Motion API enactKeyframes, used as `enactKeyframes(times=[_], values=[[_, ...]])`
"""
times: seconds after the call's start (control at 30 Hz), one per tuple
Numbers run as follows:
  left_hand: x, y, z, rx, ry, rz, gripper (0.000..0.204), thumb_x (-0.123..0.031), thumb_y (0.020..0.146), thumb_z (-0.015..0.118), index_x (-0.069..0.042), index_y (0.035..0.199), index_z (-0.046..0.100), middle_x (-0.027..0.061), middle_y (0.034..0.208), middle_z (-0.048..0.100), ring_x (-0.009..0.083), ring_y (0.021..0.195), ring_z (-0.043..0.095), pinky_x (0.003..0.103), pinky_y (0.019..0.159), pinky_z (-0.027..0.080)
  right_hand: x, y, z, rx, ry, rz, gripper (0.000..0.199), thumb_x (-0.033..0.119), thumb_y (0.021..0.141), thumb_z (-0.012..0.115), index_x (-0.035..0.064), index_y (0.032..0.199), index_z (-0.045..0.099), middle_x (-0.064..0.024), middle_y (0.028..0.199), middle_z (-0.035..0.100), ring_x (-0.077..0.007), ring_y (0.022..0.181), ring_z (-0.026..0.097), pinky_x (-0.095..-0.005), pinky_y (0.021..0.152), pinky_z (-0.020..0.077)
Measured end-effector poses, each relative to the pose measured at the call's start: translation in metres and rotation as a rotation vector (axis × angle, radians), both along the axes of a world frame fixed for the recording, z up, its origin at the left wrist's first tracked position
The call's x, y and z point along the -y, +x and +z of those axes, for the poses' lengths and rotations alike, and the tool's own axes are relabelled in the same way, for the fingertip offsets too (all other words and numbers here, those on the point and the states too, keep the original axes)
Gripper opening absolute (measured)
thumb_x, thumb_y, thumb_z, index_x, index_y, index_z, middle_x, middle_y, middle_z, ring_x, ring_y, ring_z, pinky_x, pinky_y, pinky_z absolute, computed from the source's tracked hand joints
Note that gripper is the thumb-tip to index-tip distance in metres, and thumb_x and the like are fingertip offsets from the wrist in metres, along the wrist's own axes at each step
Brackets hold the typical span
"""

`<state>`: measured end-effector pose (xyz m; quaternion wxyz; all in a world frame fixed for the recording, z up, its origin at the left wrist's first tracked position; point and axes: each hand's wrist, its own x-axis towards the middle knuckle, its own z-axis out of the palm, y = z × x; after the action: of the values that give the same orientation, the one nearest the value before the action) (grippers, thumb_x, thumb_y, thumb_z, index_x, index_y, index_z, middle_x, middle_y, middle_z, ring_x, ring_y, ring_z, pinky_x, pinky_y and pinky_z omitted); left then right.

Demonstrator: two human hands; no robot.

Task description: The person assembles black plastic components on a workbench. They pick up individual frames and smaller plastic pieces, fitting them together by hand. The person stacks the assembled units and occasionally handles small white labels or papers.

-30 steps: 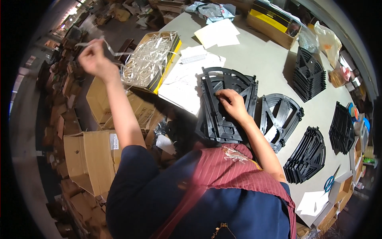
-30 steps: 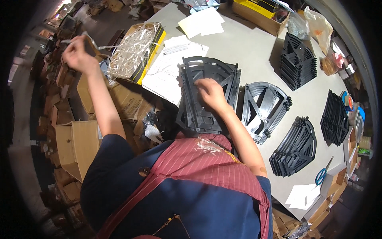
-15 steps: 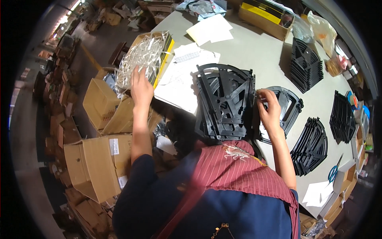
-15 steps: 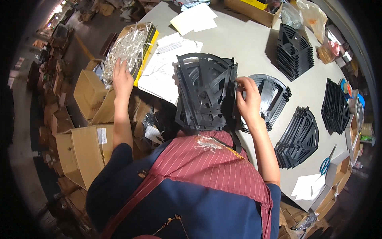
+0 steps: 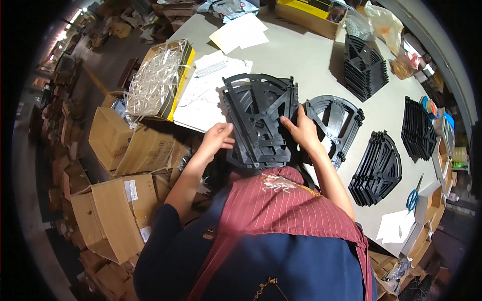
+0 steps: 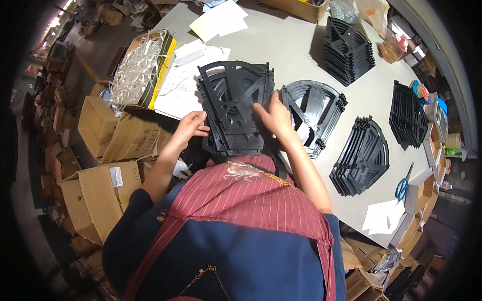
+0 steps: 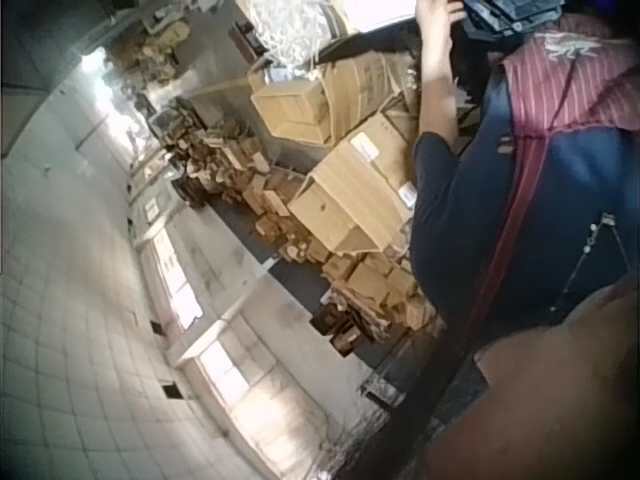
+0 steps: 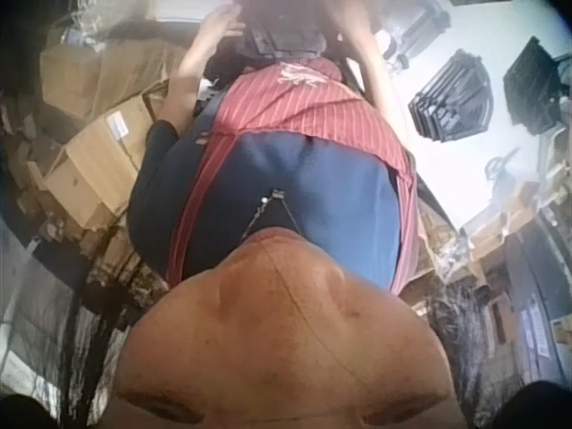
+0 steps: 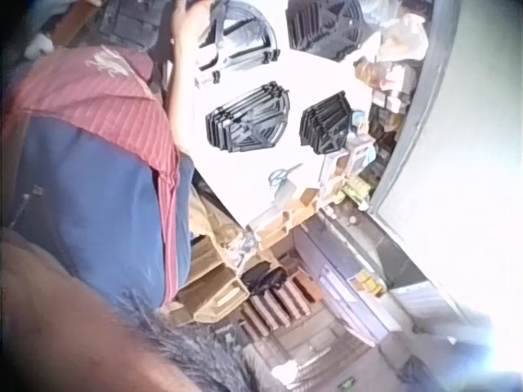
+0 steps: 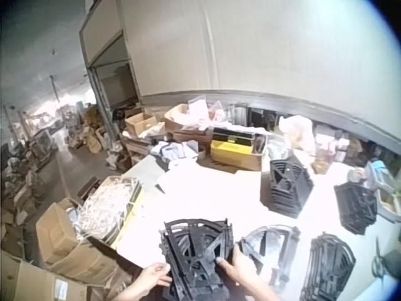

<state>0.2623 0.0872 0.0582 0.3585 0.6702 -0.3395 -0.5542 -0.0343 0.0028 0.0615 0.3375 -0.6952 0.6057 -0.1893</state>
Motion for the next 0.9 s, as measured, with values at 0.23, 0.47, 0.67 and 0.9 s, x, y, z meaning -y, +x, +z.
enactKeyframes(times=[0.23, 0.47, 0.67, 0.9], values=[[-0.008, 0.0, -0.028, 0.327, -0.115, -0.138, 0.062, -0.051, 0.097, 0.065, 0.003, 0.126, 0.06, 0.0097, 0.106, 0.065, 0.0147, 0.097, 0.059, 0.03, 0.083, 0.048, -0.009, -0.008, -0.007, 0.227, 0.079, -0.063, 0.094, 0.03, 0.073, 0.074, -0.0052, 0.151, 0.033, -0.0349, 0.115, 0.066, -0.0441, 0.109, 0.067, -0.043, 0.095, 0.0514], [-0.023, -0.02, 0.032, -0.55, -0.143, 0.173, 0.028, -0.022, 0.098, 0.067, -0.001, 0.116, 0.061, 0.0093, 0.11, 0.07, 0.0183, 0.1, 0.069, 0.032, 0.089, 0.055, -0.029, -0.001, -0.015, 0.72, 0.168, -0.152, 0.085, -0.002, 0.073, 0.067, -0.0049, 0.152, 0.036, -0.0096, 0.094, 0.066, -0.0146, 0.076, 0.06, -0.0264, 0.067, 0.0497], [-0.013, -0.001, 0.051, -0.84, -0.239, 0.014, 0.056, -0.028, 0.094, 0.07, 0.003, 0.137, 0.052, 0.0178, 0.128, 0.065, 0.0329, 0.118, 0.064, 0.048, 0.106, 0.049, -0.026, 0.002, 0.056, 0.996, 0.089, 0.046, 0.072, 0.002, 0.084, 0.069, -0.0048, 0.149, 0.041, -0.0066, 0.11, 0.065, -0.0113, 0.094, 0.06, -0.0239, 0.085, 0.0484], [-0.007, -0.055, 0.075, -0.905, -0.399, 0.078, 0.056, -0.034, 0.095, 0.068, 0.006, 0.132, 0.056, 0.0196, 0.127, 0.066, 0.0331, 0.115, 0.065, 0.045, 0.103, 0.05, -0.024, -0.018, 0.119, 0.314, -0.355, -0.02, 0.073, 0.028, 0.091, 0.073, -0.0028, 0.149, 0.04, -0.0242, 0.121, 0.065, -0.0346, 0.105, 0.067, -0.0401, 0.096, 0.0508]])
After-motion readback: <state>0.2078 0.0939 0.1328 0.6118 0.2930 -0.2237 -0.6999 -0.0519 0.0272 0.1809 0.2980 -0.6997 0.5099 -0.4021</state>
